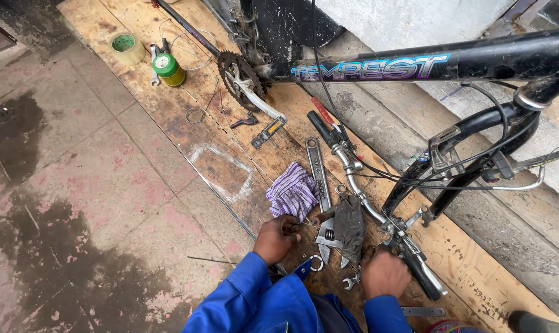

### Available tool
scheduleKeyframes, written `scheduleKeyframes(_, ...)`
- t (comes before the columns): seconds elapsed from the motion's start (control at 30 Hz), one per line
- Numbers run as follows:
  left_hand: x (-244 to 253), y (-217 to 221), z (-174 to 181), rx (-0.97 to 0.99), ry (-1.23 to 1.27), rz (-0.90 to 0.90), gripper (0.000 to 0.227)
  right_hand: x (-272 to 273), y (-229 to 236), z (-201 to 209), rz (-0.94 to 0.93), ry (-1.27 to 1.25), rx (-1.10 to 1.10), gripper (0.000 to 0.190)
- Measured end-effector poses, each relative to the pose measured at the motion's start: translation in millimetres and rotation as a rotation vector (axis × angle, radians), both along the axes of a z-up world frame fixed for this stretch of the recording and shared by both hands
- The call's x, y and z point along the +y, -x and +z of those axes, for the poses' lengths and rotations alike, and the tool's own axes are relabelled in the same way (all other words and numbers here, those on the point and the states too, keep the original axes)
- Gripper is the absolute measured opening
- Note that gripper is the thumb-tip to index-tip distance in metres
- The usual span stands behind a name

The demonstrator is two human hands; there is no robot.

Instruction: Assembling and mounting a bicycle brake caliper onto the frame, including threading the brake cable and securing components with a wrench.

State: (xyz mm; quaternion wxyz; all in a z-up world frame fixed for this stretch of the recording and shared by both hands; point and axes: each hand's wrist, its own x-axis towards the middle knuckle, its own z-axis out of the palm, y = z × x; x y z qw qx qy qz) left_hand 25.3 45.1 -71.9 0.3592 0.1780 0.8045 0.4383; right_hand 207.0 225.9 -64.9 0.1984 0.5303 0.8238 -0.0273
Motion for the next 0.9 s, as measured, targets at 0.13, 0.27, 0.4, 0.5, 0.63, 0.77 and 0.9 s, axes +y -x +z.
scheduleKeyframes(0.13,-1.1,2.3,0.2,0.016,-0.019,-0.017,0.035,-3.6,4.5,10.8,-0.045,0.061,0.026,0.049)
scheduleKeyframes(0.27,-7.0,1.1,14.6,-0.021,-0.008,0.001,0.030,-7.0,0.0,16.3,-0.036,0.062,0.078,0.024)
scheduleKeyframes(0.4,-10.5,1.2,22.2,-0.114,-0.135,0.083,0.019,-10.9,-23.0,15.3,-0.019,-0.139,0.447,0.026)
scheduleKeyframes(0.5,-14.7,2.7,29.0,-0.001,-0.152,0.112,0.016,-32.0,-27.0,68.8,-0.323,0.085,0.788,0.013)
scheduleKeyframes(0.63,-9.6,-5.6,72.3,-0.002,-0.163,0.141,0.015,-23.6,-41.9,92.0,-0.525,0.718,1.271,0.009)
scheduleKeyframes(0.77,2.7,-29.2,162.6,0.052,-0.546,-0.117,0.027,-30.3,-33.3,140.4,-0.455,1.102,1.296,0.016)
scheduleKeyframes(0.9,4.0,-46.8,217.4,0.152,-0.760,-0.340,0.030,-41.3,-16.6,174.2,-0.261,1.304,1.366,0.016)
